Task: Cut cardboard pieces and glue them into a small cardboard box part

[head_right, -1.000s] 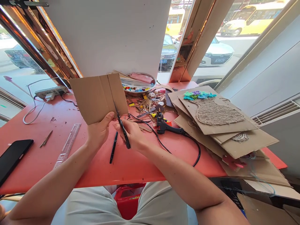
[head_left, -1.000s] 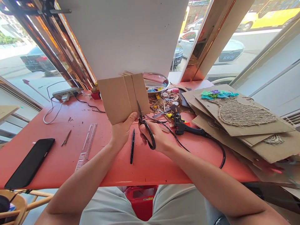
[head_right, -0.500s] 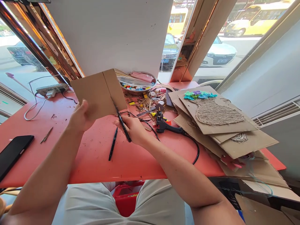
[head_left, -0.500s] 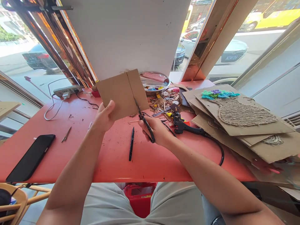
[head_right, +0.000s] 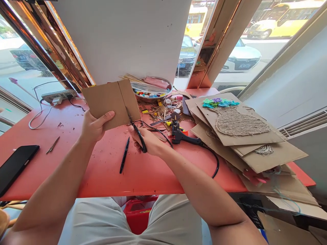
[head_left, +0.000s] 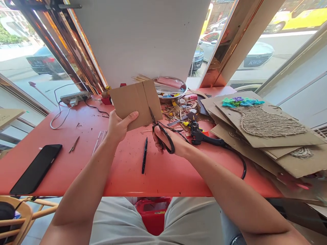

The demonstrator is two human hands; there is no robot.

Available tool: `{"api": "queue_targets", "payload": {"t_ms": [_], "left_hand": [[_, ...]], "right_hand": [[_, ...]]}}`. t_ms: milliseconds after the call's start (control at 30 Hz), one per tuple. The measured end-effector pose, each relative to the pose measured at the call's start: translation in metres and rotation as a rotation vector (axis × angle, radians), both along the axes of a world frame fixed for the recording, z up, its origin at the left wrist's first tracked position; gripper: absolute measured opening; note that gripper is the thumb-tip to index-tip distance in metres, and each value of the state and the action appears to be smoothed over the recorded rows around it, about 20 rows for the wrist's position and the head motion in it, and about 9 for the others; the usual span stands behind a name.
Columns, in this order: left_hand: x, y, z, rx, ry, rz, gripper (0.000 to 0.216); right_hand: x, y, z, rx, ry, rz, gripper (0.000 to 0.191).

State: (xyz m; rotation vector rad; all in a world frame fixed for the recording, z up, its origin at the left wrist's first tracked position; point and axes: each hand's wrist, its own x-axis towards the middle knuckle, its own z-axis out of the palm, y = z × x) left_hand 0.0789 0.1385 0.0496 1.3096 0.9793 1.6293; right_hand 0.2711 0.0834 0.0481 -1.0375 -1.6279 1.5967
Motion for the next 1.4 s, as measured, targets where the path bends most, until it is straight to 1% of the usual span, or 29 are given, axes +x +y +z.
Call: {"api": "queue_targets", "payload": {"t_ms": [100, 200, 267, 333, 533, 733, 800, 933, 1067, 1167, 1267, 1400], "left_hand": [[-0.001, 0.001, 0.002, -0.033, -0.017, -0.051, 0.068], [-0.003, 0.001, 0.004, -0.099, -0.032, -0.124, 0.071], [-0.004, 0.000, 0.006, -0.112, -0.036, -0.137, 0.075], [-0.004, -0.002, 0.008, -0.104, -0.036, -0.134, 0.079], [-0.004, -0.008, 0.012, -0.054, -0.023, -0.119, 0.090], [-0.003, -0.008, 0.013, -0.015, -0.013, -0.080, 0.080], [-0.004, -0.008, 0.013, -0.018, -0.015, -0.085, 0.081], [-0.006, -0.008, 0.013, -0.029, -0.014, -0.097, 0.087], [-0.006, -0.008, 0.012, -0.010, -0.012, -0.086, 0.083], [-0.006, -0.008, 0.011, -0.001, -0.003, -0.078, 0.083], [-0.005, -0.009, 0.012, -0.031, 0.011, -0.094, 0.086], [-0.005, -0.010, 0.012, -0.043, 0.017, -0.109, 0.083]], "right_hand": [[0.003, -0.001, 0.002, 0.040, -0.034, 0.007, 0.084], [0.003, -0.002, 0.002, 0.149, -0.091, -0.056, 0.083], [0.002, -0.003, 0.002, 0.212, -0.112, -0.092, 0.081], [0.001, -0.003, 0.001, 0.240, -0.110, -0.113, 0.080], [-0.005, -0.006, 0.002, 0.226, -0.071, -0.154, 0.074], [-0.012, -0.010, 0.001, 0.226, -0.016, -0.226, 0.072], [-0.013, -0.011, 0.000, 0.232, -0.019, -0.242, 0.070], [-0.014, -0.013, 0.000, 0.207, 0.003, -0.233, 0.066], [-0.016, -0.014, -0.003, 0.198, 0.006, -0.249, 0.066], [-0.016, -0.013, -0.004, 0.184, 0.022, -0.222, 0.068], [-0.014, -0.012, -0.003, 0.173, 0.009, -0.181, 0.074], [-0.011, -0.012, -0.002, 0.193, -0.004, -0.170, 0.076]]}}
